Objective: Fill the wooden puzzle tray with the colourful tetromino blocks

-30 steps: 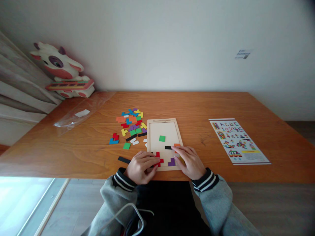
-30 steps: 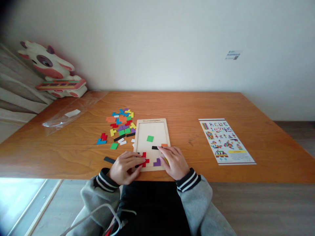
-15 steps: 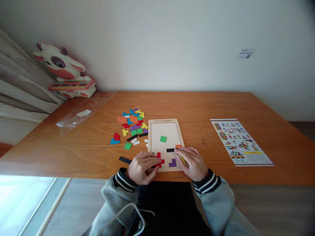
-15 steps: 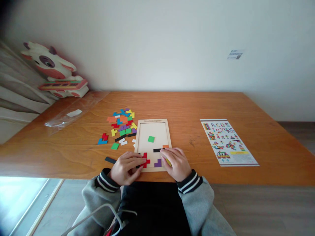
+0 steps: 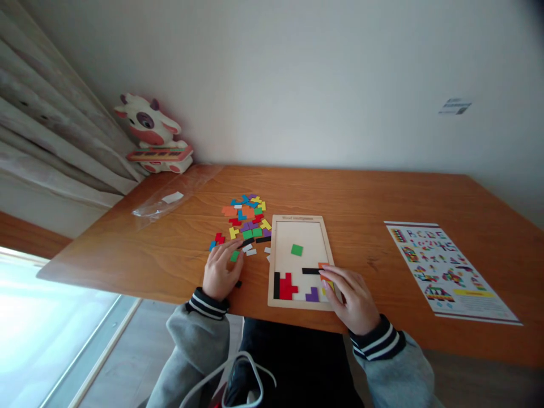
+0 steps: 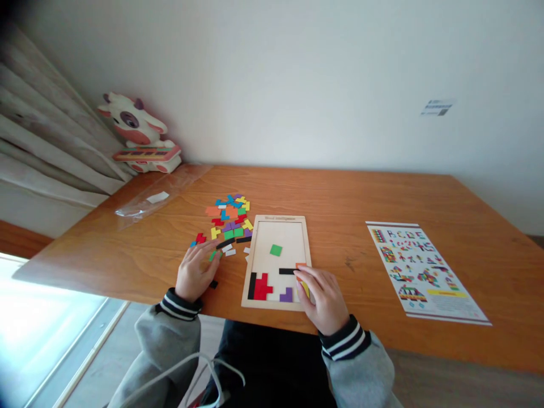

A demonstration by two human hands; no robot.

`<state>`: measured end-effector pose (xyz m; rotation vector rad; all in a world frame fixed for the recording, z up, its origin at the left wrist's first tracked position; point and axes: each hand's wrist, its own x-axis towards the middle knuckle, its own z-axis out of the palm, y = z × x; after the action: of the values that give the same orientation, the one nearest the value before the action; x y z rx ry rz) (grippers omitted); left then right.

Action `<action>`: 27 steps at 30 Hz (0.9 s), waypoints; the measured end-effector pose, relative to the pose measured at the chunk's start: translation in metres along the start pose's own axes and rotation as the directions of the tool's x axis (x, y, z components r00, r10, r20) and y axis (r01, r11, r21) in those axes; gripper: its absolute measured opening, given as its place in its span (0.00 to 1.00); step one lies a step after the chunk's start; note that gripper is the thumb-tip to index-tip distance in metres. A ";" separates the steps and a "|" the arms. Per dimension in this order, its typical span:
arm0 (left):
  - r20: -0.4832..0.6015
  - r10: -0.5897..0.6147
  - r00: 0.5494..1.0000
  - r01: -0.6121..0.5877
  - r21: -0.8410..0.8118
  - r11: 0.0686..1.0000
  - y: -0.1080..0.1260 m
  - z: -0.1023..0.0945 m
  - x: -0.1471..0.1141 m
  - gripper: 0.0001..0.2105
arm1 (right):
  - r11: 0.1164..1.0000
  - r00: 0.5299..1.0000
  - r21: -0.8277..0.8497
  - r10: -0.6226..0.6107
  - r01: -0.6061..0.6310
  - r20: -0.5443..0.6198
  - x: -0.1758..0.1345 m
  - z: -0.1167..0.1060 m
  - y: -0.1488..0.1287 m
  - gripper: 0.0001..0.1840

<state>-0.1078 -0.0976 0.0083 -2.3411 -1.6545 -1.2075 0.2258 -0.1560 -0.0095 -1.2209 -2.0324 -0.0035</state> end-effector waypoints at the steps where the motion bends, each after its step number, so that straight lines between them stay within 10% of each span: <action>1: 0.027 -0.026 0.999 0.025 0.038 0.999 -0.011 -0.003 0.005 0.13 | 1.000 1.000 -0.001 0.000 0.000 -0.003 0.000 0.000 0.000 0.16; 13: 0.185 -0.193 0.964 0.165 0.154 0.974 -0.122 0.038 0.089 0.20 | 1.000 0.999 0.003 0.027 -0.027 -0.043 0.003 0.001 0.000 0.14; 27: 0.218 -0.200 0.955 0.152 0.218 0.964 -0.136 0.033 0.076 0.19 | 0.999 0.998 0.009 0.054 -0.054 -0.021 0.002 0.001 0.001 0.16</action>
<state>-0.1893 0.0358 -0.0214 -2.3299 -1.9929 -0.7577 0.2254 -0.1538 -0.0097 -1.2644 -1.9787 0.0179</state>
